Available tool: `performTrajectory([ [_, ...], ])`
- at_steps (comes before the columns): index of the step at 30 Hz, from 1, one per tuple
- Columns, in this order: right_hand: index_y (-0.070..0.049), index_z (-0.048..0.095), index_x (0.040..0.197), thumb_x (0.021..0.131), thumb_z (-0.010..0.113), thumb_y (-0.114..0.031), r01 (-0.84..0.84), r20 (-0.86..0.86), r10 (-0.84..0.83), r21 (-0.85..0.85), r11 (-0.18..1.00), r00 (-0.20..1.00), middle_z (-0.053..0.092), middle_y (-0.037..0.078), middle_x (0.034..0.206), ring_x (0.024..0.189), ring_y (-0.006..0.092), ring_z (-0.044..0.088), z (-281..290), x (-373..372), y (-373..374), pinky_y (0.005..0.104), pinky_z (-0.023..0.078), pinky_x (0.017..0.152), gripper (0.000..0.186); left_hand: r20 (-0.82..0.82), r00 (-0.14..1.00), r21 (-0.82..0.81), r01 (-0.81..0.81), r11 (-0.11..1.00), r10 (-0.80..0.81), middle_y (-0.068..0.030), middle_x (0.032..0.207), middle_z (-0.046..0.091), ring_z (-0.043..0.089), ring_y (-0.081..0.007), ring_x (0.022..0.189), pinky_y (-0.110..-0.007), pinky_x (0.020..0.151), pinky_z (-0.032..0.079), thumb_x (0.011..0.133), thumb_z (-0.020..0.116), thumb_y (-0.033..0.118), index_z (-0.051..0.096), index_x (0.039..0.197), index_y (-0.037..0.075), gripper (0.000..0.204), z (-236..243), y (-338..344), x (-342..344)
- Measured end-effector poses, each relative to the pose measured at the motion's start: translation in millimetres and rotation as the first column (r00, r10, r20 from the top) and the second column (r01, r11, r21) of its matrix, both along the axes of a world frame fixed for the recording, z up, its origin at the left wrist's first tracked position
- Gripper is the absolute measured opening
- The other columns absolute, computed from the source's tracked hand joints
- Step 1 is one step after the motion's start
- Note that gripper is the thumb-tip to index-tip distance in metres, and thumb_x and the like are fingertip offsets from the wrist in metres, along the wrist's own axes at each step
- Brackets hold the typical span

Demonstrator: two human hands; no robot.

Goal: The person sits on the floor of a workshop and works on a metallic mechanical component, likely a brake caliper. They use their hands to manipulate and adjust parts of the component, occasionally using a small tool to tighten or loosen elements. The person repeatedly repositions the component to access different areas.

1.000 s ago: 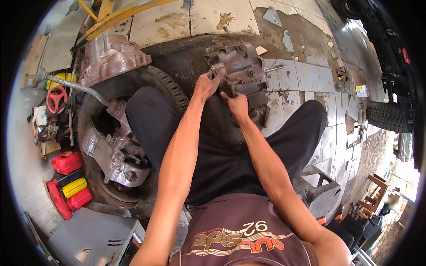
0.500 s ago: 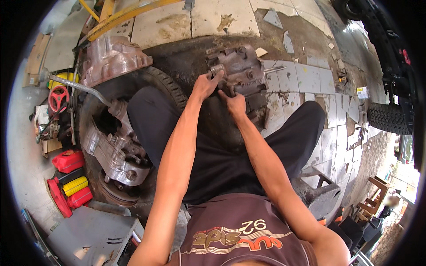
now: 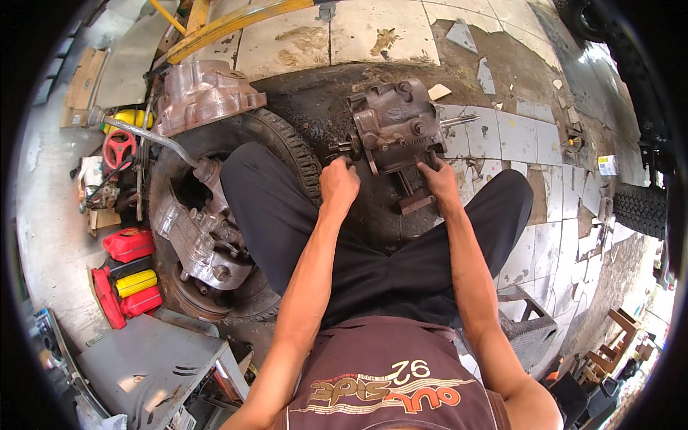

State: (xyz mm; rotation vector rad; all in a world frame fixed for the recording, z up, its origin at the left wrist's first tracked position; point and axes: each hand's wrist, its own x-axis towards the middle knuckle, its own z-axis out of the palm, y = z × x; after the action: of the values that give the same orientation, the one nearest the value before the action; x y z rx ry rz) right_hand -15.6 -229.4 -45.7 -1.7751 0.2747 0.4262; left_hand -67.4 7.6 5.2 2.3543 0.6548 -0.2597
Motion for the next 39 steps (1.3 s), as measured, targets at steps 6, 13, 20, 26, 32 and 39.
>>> performTrajectory([
  [6, 0.003, 0.065, 0.111, 0.089, 0.069, -0.015, 0.036, -0.091, -0.014, 0.249, 0.968, 0.996, 0.070, 0.008, 0.092, 0.072, 0.0151, 0.065, 1, 0, 20, 0.0290, 0.053, 0.065, 0.029, -0.111, 0.934, -0.294, -0.357, 0.887, 0.339, -0.0155, 0.066, 0.067, 0.067, -0.0259, 0.064, -0.038, 0.064, 0.051, 0.092, 0.058, 0.054, 0.072, 0.073, -0.001, 0.060, 15, 9, 10],
  [13, 0.004, 0.065, 0.109, 0.090, 0.068, -0.012, 0.236, -0.129, -0.206, 0.309, 0.921, 0.970, 0.070, 0.008, 0.091, 0.070, 0.0152, 0.066, 13, 7, 25, 0.0288, 0.054, 0.062, 0.025, -0.158, 0.873, -0.935, -0.283, 0.215, 0.461, 0.0009, 0.083, 0.066, 0.058, -0.0078, 0.075, -0.024, 0.065, 0.046, 0.096, 0.054, 0.049, 0.068, 0.109, 0.004, 0.049, 11, 21, 8],
  [20, 0.003, 0.066, 0.109, 0.084, 0.069, -0.007, 0.247, -0.050, -0.245, 0.339, 0.908, 0.968, 0.069, 0.006, 0.094, 0.076, 0.0136, 0.064, 12, 7, 14, 0.0289, 0.052, 0.069, 0.026, -0.036, 0.879, -0.795, -0.314, 0.519, 0.475, -0.0019, 0.073, 0.066, 0.053, -0.0075, 0.051, -0.023, 0.041, 0.037, 0.092, 0.070, 0.024, 0.072, 0.101, 0.002, 0.023, 20, 4, 10],
  [26, 0.004, 0.069, 0.102, 0.085, 0.070, -0.007, 0.246, -0.082, -0.232, 0.394, 0.886, 0.969, 0.070, 0.006, 0.089, 0.075, 0.0128, 0.064, 21, 4, 23, 0.0279, 0.052, 0.068, 0.021, 0.009, 0.911, -0.632, -0.315, 0.708, 0.412, -0.0005, 0.055, 0.054, 0.045, -0.0090, 0.039, -0.026, 0.038, 0.033, 0.095, 0.065, 0.035, 0.069, 0.080, 0.004, 0.035, 14, -9, 12],
  [32, 0.004, 0.071, 0.102, 0.088, 0.071, -0.013, 0.259, -0.125, -0.228, 0.383, 0.887, 0.966, 0.070, 0.005, 0.089, 0.075, 0.0127, 0.063, 28, 2, 29, 0.0277, 0.051, 0.067, 0.022, 0.029, 0.911, -0.589, -0.317, 0.744, 0.412, -0.0015, 0.047, 0.047, 0.046, -0.0116, 0.041, -0.030, 0.042, 0.034, 0.098, 0.057, 0.046, 0.057, 0.058, 0.003, 0.058, 4, -9, 16],
  [39, 0.002, 0.068, 0.105, 0.092, 0.068, -0.016, 0.283, -0.076, -0.275, 0.365, 0.887, 0.959, 0.069, 0.007, 0.092, 0.077, 0.0162, 0.067, 17, 6, 20, 0.0307, 0.056, 0.067, 0.022, 0.100, 0.917, -0.734, -0.194, 0.651, 0.387, 0.0005, 0.060, 0.055, 0.051, -0.0085, 0.053, -0.026, 0.048, 0.038, 0.097, 0.062, 0.037, 0.066, 0.073, 0.003, 0.042, -4, -6, 13],
])
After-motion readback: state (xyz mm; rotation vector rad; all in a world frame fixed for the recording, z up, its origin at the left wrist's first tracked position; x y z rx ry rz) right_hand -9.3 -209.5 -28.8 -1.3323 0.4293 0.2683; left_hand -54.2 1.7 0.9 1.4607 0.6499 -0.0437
